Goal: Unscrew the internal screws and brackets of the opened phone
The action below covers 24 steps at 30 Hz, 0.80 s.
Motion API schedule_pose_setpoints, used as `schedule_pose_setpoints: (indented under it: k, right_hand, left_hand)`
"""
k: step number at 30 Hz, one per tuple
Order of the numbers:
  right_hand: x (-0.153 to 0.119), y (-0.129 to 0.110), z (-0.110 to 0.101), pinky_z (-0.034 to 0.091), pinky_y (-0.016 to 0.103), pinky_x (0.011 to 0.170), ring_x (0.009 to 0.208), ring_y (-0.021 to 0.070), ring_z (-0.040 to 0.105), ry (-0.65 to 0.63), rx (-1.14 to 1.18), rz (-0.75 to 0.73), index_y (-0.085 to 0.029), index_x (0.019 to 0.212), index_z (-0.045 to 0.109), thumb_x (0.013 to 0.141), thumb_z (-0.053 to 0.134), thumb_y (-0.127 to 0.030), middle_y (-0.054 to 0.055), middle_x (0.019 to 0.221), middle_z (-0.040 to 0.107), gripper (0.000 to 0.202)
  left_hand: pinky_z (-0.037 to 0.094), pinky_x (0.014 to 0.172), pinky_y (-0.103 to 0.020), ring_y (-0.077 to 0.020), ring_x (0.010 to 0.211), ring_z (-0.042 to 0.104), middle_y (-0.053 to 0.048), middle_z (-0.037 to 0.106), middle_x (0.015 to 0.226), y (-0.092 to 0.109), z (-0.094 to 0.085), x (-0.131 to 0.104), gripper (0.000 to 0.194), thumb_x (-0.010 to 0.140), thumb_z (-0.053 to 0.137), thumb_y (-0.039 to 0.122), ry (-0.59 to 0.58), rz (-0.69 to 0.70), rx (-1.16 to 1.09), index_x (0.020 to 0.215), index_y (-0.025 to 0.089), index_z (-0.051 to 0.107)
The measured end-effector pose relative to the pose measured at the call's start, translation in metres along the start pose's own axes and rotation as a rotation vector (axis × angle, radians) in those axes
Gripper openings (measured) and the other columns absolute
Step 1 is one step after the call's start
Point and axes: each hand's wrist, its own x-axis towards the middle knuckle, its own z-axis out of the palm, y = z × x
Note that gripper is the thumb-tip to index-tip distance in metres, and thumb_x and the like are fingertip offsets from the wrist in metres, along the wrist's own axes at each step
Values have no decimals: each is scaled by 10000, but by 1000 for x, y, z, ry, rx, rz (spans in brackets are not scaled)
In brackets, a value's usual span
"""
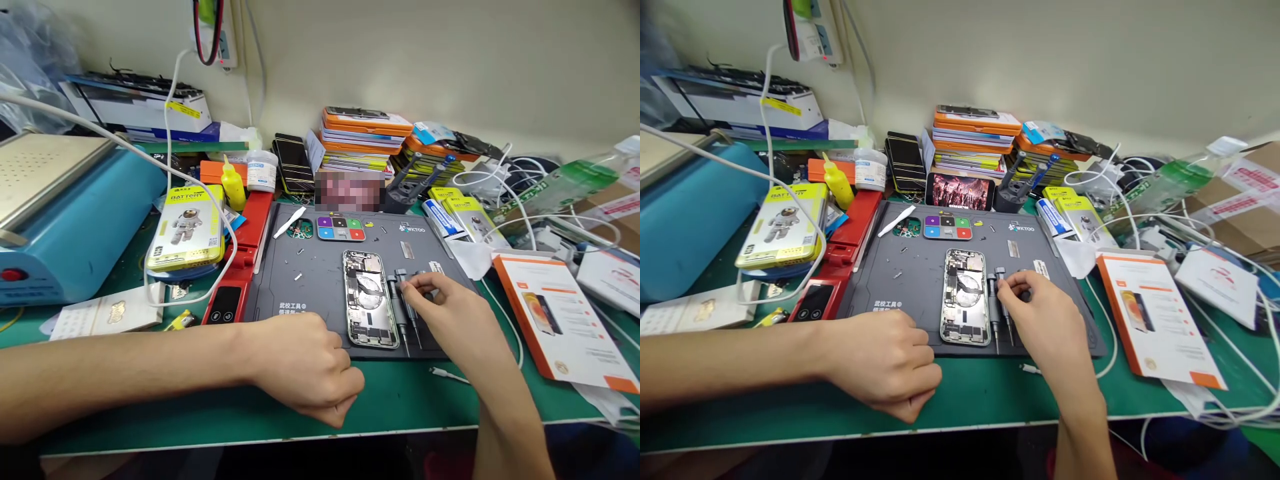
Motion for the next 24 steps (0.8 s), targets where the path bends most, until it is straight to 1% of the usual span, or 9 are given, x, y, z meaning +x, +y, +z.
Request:
schedule_pose_setpoints:
  k: [2,5,7,8,10,13,17,21,24]
  right_hand:
    - [0,1,-2,425,334,556,585,207,615,13,71,-19,-259,837,710,839,651,-563,35,721,753,309]
    - [-5,-6,-4,490,297,532,599,161,622,103,281,-88,-256,957,635,932,593,-570,44,878,798,317]
    - [-10,-19,-2,494,265,483,555,125,591,203,571,-180,-251,981,607,964,652,-484,45,925,800,237]
    - [-12,-27,0,512,260,479,537,119,596,197,680,-237,-252,981,585,967,680,-436,36,898,794,207]
    - [-16,-46,6,592,283,534,545,134,670,79,762,-316,-267,1008,530,974,681,-420,18,888,809,217]
    - [-16,-69,21,681,346,699,718,176,785,-100,795,-376,-262,1044,537,978,679,-378,50,1001,828,195]
    - [-14,-83,43,677,387,938,972,182,815,-311,744,-479,-255,1153,604,1031,594,-303,68,1249,788,132]
    - [-14,-84,54,615,440,1082,1210,210,750,-372,612,-530,-279,1291,665,1075,520,-279,49,1387,739,260]
    - [-14,-82,57,605,455,1091,1258,219,719,-380,592,-538,-290,1306,672,1082,515,-279,36,1379,742,274]
  left_hand:
    - [351,383,-353,-155,474,553,32,607,576,0,1,0,190,873,657,255,12,-4,4,694,208,616]
    - [329,380,-351,-152,472,554,35,605,567,0,3,-1,203,879,670,279,21,-10,-9,698,206,617]
    - [318,385,-351,-151,473,559,34,608,565,0,3,-1,206,889,675,291,10,-12,-17,709,204,624]
    - [317,389,-351,-152,474,564,31,611,568,0,3,0,209,895,676,296,0,-12,-18,714,204,629]
    - [321,394,-357,-156,479,572,24,624,578,-1,2,0,217,907,679,313,-21,-7,-21,725,202,641]
    - [327,395,-367,-165,487,585,16,645,595,-1,2,0,227,922,692,339,-47,-2,-27,746,199,661]
    - [360,401,-370,-176,490,607,9,662,590,-2,4,0,243,921,712,359,-68,3,-49,744,196,677]
    - [398,400,-375,-180,501,620,8,686,603,-2,6,0,243,915,721,359,-68,0,-64,744,189,691]
    - [416,401,-373,-181,508,625,5,688,604,-3,6,0,241,904,726,356,-55,-1,-69,737,186,693]
